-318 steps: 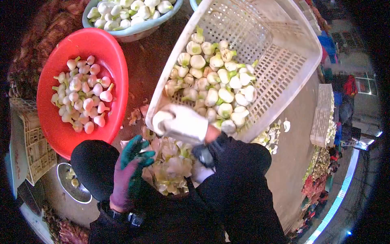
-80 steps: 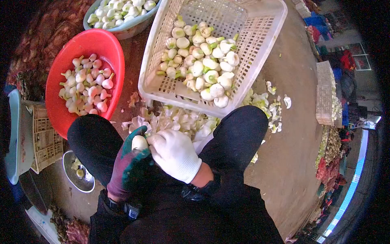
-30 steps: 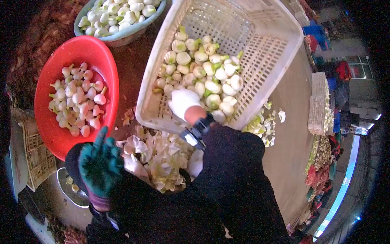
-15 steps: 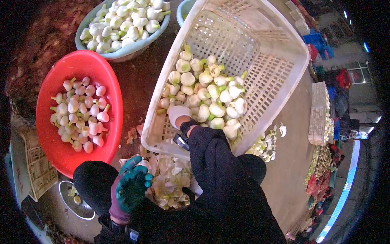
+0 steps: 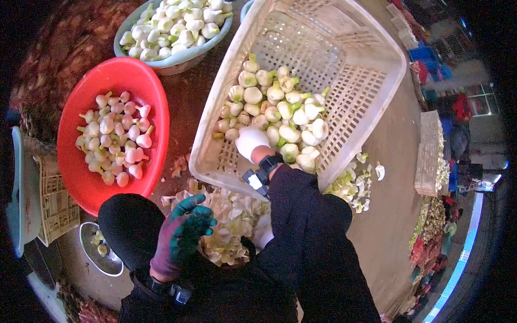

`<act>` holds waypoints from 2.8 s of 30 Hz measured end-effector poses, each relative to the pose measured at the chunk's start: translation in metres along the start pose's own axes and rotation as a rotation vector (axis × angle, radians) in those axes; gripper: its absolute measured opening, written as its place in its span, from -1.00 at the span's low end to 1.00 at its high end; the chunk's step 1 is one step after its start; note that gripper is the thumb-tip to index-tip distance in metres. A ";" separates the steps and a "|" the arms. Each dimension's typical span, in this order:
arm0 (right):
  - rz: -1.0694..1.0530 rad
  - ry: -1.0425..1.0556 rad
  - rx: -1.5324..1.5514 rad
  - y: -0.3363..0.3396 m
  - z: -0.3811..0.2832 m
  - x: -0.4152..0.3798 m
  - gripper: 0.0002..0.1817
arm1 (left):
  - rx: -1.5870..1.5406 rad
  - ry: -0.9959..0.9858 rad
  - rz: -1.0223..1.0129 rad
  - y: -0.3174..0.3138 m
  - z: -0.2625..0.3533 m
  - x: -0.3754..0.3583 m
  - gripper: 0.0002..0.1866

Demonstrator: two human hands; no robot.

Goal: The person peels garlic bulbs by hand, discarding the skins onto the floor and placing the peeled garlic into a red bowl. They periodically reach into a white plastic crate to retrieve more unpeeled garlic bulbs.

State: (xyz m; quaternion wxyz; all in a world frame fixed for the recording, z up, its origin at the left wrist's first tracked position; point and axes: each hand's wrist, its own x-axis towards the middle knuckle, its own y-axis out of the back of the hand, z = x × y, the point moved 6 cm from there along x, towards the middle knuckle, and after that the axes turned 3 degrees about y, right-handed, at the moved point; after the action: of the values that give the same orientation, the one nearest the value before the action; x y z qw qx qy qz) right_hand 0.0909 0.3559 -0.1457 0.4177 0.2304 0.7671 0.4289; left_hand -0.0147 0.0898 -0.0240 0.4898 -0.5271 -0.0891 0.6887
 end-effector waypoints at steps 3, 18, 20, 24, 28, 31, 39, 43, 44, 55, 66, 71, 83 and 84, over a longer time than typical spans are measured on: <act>0.053 -0.050 0.014 -0.009 -0.011 0.027 -0.61 | -0.033 0.005 0.032 0.004 -0.009 -0.005 -0.57; -0.188 -0.136 -0.033 -0.031 -0.020 0.046 -0.44 | 0.060 -0.044 0.085 0.006 0.010 0.005 -0.59; -0.110 -0.129 -0.051 -0.031 -0.028 0.045 -0.50 | 0.029 -0.038 0.089 0.006 0.010 0.005 -0.58; -0.013 -0.072 0.209 -0.010 -0.029 0.025 -0.43 | -0.009 -0.083 0.112 0.012 0.010 0.008 -0.51; -0.001 0.189 0.595 0.051 -0.074 -0.076 -0.54 | 0.098 -0.176 0.100 0.009 0.020 0.017 -0.41; 0.038 0.454 0.727 0.060 -0.106 -0.148 -0.60 | 0.139 -0.201 0.016 -0.009 0.015 0.021 -0.43; 0.147 0.151 0.915 0.053 -0.117 -0.215 -0.83 | 0.433 -0.499 0.099 -0.014 0.001 -0.016 -0.43; 0.423 0.349 0.469 0.056 -0.135 -0.238 -0.85 | 1.151 -0.913 0.264 -0.032 0.015 -0.045 -0.40; 0.476 0.356 0.391 0.055 -0.140 -0.243 -0.87 | 1.150 -0.917 0.262 -0.032 0.013 -0.047 -0.40; 0.486 0.345 0.207 0.036 -0.155 -0.260 -0.89 | 1.229 -0.893 0.245 -0.023 0.009 -0.068 -0.46; 0.338 0.258 0.495 0.027 -0.138 -0.251 -0.89 | 0.416 -0.289 0.021 0.000 -0.007 -0.068 -0.49; 0.190 0.062 0.151 0.004 -0.082 -0.238 -0.82 | 0.163 -0.231 -0.087 0.006 -0.002 -0.073 -0.43; 0.431 0.473 0.328 0.043 -0.164 -0.283 -0.79 | 0.320 -0.180 -0.065 -0.011 -0.014 -0.074 -0.36; 0.421 0.458 0.331 0.042 -0.163 -0.283 -0.78 | 0.345 -0.163 -0.069 -0.012 -0.014 -0.075 -0.36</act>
State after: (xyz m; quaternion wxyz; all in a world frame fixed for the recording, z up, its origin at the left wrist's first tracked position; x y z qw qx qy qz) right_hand 0.1081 0.1002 0.0617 0.0941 0.3457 0.8357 0.4162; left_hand 0.0010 0.0329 0.0252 0.5875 -0.3746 -0.0272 0.7168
